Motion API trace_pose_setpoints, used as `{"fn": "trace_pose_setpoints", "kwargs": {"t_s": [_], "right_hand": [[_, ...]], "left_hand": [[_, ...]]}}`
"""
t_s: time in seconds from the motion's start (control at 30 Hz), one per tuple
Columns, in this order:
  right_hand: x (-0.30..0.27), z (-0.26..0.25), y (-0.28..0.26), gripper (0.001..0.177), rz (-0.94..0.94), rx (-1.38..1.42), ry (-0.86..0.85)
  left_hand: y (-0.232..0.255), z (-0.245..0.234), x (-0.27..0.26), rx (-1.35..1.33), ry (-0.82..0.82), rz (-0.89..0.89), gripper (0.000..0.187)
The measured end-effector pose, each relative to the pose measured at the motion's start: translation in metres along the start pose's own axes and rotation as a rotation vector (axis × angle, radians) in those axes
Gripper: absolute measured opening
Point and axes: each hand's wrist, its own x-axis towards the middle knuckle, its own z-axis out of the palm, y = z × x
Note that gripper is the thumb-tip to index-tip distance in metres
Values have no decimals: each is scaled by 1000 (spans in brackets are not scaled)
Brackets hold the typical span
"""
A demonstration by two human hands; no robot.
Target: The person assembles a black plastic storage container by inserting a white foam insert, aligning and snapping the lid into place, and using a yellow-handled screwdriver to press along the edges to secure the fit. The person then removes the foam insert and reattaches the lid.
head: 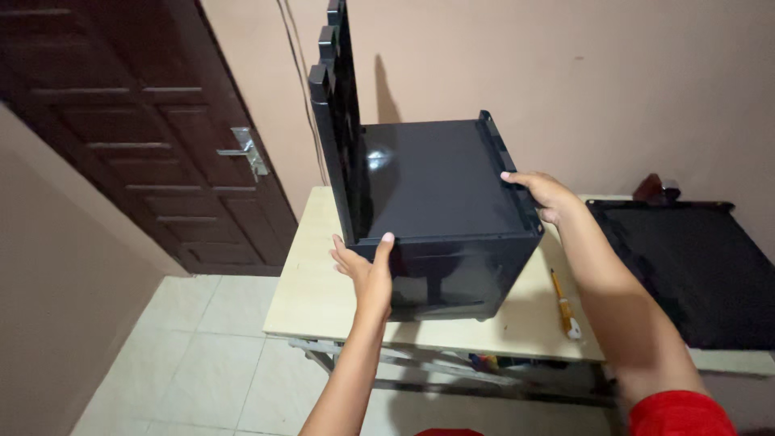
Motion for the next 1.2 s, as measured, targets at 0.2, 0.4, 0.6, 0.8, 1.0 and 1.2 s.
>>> {"fn": "trace_pose_setpoints", "kwargs": {"t_s": [0.2,0.4,0.6,0.8,1.0,1.2], "right_hand": [[29,-6,7,27,-29,47,-130],[61,-18,29,19,-126,25,-68],[34,-12,50,19,-171,60,-21],[-25,22,62,31,-218,206,150],[-69,61,78,29,-208,364,265],[-96,114,85,34,-358,434,354]], "left_hand": [[14,34,5,-64,175,-197,137],[6,48,11,-56,263,-148,136],[-10,37,40,-2,238,-86,131],[-23,18,89,105,187,62,125],[-30,5,144,65,33,156,110],[-20,-1,199,-6,-242,37,97]]}}
